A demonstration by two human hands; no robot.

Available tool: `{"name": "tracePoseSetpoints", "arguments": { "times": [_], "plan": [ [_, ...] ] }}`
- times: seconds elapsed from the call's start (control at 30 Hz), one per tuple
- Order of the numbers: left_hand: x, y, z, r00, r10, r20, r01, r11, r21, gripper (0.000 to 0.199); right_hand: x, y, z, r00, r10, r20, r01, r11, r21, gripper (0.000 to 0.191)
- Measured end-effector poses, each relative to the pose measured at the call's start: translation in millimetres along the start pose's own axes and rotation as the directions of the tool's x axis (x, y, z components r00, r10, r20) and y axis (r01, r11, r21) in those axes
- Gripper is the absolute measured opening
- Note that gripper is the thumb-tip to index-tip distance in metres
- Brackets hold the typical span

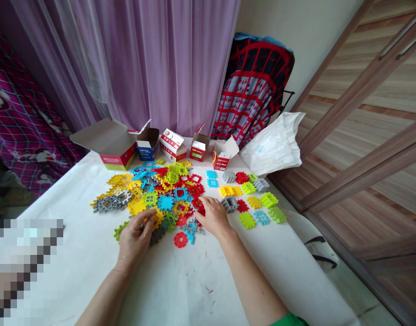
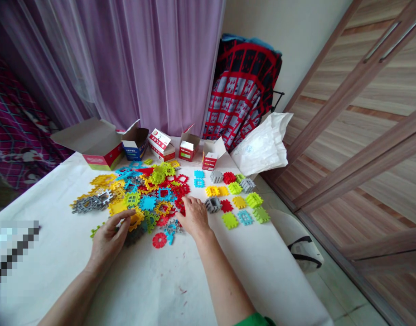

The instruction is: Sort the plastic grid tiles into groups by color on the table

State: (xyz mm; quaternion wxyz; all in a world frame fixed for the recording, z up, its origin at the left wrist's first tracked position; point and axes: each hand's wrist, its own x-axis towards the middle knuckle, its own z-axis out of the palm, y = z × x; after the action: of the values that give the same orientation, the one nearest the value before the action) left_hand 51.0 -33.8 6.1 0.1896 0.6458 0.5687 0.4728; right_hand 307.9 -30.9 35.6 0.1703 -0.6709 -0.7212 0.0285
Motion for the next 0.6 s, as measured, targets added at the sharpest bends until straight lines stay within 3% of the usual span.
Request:
{"name": "tracePoseSetpoints", "arguments": {
  "times": [0.17,0.3,0.4,0.5,0.6],
  "plan": [
    [1,3,1.0,1.000,0.024,0.014,-0.024,1.000,0.007,0.033,-1,5,8,0.999,0.000,-0.050,0.004,0.997,0.073,0.036],
    [0,2,1.5,0.999,0.025,0.022,-0.026,1.000,0.008,0.033,-1,11,10,0.984,-0.052,-0.173,0.085,0.978,0.190,0.024],
    [0,3,2.1,0.998,0.046,0.034,-0.046,0.999,-0.001,0.032,-3,12,8,0.966,-0.022,-0.259,0.100,0.950,0.294,0.028],
    [0,4,2.7,0.997,0.054,0.048,-0.054,0.998,-0.015,0.033,-4,9,5,0.971,0.073,-0.228,0.034,0.900,0.434,0.032],
    [0,5,2.8,0.998,0.036,0.056,-0.035,0.999,-0.018,0.034,-1,8,5,0.982,0.087,-0.167,0.009,0.864,0.503,0.041]
  ]
}}
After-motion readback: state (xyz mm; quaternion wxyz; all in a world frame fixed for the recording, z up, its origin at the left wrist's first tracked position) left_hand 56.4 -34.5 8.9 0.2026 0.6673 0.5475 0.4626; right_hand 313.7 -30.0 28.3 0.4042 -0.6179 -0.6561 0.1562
